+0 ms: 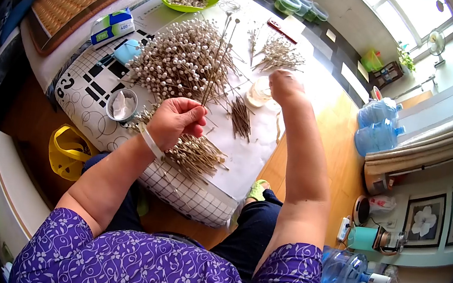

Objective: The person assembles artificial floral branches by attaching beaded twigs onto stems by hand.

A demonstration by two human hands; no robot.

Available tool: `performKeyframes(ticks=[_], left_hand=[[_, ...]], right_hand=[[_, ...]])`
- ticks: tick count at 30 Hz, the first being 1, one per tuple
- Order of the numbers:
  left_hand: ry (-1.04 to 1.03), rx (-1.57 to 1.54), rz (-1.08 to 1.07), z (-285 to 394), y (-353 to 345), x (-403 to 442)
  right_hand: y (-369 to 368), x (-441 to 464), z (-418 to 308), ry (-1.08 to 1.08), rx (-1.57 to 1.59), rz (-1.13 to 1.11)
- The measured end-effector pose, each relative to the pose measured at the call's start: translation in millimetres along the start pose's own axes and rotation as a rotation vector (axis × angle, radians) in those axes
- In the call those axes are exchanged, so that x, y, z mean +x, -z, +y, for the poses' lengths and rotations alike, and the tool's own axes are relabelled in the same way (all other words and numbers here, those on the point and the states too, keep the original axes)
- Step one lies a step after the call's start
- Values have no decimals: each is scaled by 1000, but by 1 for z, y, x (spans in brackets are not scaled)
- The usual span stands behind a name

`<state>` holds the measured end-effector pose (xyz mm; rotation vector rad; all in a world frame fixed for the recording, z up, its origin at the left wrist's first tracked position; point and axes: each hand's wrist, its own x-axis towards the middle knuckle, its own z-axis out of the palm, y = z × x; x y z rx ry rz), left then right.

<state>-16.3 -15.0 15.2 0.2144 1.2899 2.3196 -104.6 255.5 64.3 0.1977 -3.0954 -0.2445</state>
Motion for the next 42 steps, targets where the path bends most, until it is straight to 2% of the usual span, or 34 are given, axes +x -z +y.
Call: performKeyframes(ticks=[1, 4, 6, 8, 10, 23, 25, 31, 37, 39, 42], left_hand=[[-9, -23, 0, -1, 1, 0], [20, -44, 6, 0, -1, -1], [18, -45, 4, -1, -2, -1], [27, -42, 2, -3, -5, -2], [48, -49, -9, -7, -6, -2], [84, -53, -17, -11, -7, -1], [78, -51, -16, -9, -7, -1], [59, -45, -31, -10, -7, -1], [56, -37, 14, -12, -10, 0], [-11, 93, 31, -12, -11, 0], [-66, 79, 56, -16, -13, 0]], right_hand=[[8, -12, 1, -15, 5, 59], [16, -53, -4, 26, 161, 440], [32, -90, -43, -44, 529, 588], [28, -121, -75, -36, 918, 545], [21, -137, -102, 22, 1048, 562], [4, -135, -110, 9, 946, 481], [5, -135, -112, 87, 870, 513], [5, -135, -113, 81, 812, 580], [3, -136, -120, 73, 889, 555], [2, -136, -125, 62, 909, 536], [1, -136, -134, 40, 958, 490]])
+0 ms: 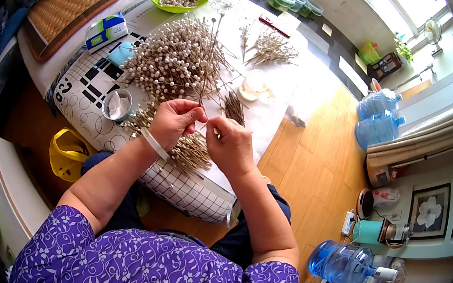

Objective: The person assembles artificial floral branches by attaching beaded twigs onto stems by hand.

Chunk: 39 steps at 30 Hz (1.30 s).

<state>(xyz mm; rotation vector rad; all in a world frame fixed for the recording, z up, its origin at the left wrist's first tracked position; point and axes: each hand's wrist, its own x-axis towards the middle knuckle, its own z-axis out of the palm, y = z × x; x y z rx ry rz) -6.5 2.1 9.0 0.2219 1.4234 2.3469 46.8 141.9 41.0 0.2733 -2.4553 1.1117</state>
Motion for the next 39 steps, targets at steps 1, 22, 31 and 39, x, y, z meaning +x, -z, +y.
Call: performKeyframes(ticks=[1, 22, 31, 39], left_hand=[[0, 0, -1, -1, 0, 0], [-89, -14, 56, -5, 0, 6], [-3, 127, -102, 3, -1, -1], [83, 107, -253, 2, -7, -4]], right_hand=[[-2, 0, -1, 25, -20, 7], [-19, -8, -2, 383, -670, -34], [7, 15, 21, -338, 685, -50], [8, 19, 40, -460, 1151, -244]])
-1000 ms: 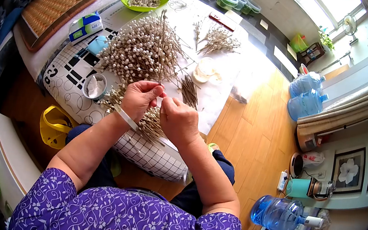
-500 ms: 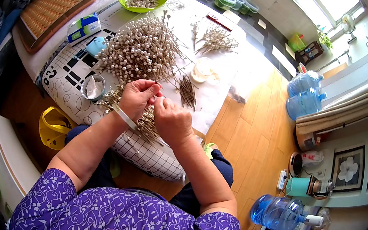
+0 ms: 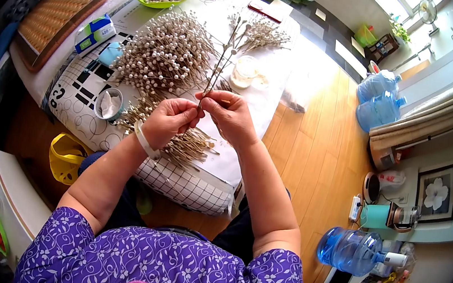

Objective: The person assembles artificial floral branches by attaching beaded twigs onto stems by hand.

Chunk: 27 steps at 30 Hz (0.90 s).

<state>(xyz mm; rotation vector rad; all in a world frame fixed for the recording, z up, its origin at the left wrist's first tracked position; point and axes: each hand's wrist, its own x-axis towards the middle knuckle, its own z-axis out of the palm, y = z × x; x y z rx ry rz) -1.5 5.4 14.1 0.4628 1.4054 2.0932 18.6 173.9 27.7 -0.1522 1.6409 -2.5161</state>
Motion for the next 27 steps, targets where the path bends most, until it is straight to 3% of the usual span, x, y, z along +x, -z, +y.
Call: performKeyframes(ticks=[11, 18, 24, 26, 27], left_hand=[[17, 103, -71, 3, 3, -2], [8, 12, -111, -3, 5, -1], [-149, 63, -165, -7, 0, 2], [81, -88, -128, 3, -6, -5], [81, -88, -128, 2, -4, -5]], right_hand=[[0, 1, 3, -41, 43, -25], [6, -1, 3, -43, 39, -106], [7, -2, 8, 45, -34, -81], [7, -3, 8, 75, -33, -64], [8, -3, 8, 46, -9, -58]])
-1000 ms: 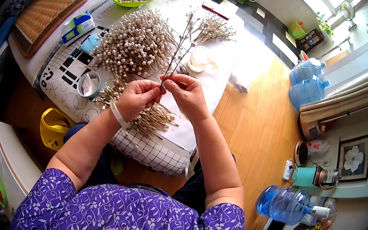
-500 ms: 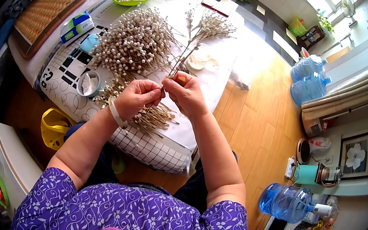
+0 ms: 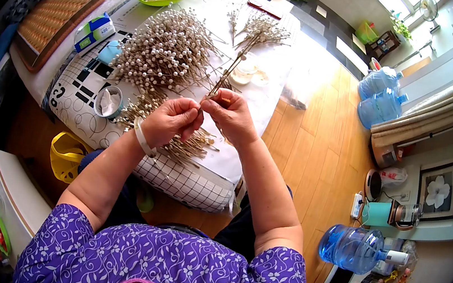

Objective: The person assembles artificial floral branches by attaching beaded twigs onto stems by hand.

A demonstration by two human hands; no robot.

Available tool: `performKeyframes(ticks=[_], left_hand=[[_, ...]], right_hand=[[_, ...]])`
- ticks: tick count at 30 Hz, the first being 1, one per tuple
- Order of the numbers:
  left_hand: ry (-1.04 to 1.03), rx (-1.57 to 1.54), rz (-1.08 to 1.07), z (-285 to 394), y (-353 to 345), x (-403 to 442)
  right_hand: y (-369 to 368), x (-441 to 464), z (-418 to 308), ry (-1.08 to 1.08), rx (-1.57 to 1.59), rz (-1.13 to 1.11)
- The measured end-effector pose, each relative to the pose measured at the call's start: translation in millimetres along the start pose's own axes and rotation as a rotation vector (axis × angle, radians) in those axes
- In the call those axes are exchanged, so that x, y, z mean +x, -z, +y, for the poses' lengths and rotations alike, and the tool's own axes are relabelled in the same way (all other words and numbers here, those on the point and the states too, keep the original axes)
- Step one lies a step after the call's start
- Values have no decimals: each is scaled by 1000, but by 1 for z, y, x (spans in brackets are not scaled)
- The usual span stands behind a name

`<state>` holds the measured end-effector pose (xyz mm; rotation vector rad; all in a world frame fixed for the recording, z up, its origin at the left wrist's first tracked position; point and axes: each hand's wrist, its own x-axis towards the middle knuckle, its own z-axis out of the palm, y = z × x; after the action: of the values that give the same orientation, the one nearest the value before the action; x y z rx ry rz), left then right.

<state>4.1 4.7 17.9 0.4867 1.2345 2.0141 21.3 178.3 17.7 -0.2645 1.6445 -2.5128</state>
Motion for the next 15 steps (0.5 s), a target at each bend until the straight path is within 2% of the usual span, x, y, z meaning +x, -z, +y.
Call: performKeyframes(ticks=[3, 11, 15], left_hand=[[-22, 69, -15, -3, 4, 3], [66, -62, 42, 1, 1, 1], [41, -130, 33, -6, 5, 3]], right_hand=[[2, -1, 1, -22, 47, 5], [-4, 1, 7, -34, 62, 8], [-14, 0, 8, 66, -9, 98]])
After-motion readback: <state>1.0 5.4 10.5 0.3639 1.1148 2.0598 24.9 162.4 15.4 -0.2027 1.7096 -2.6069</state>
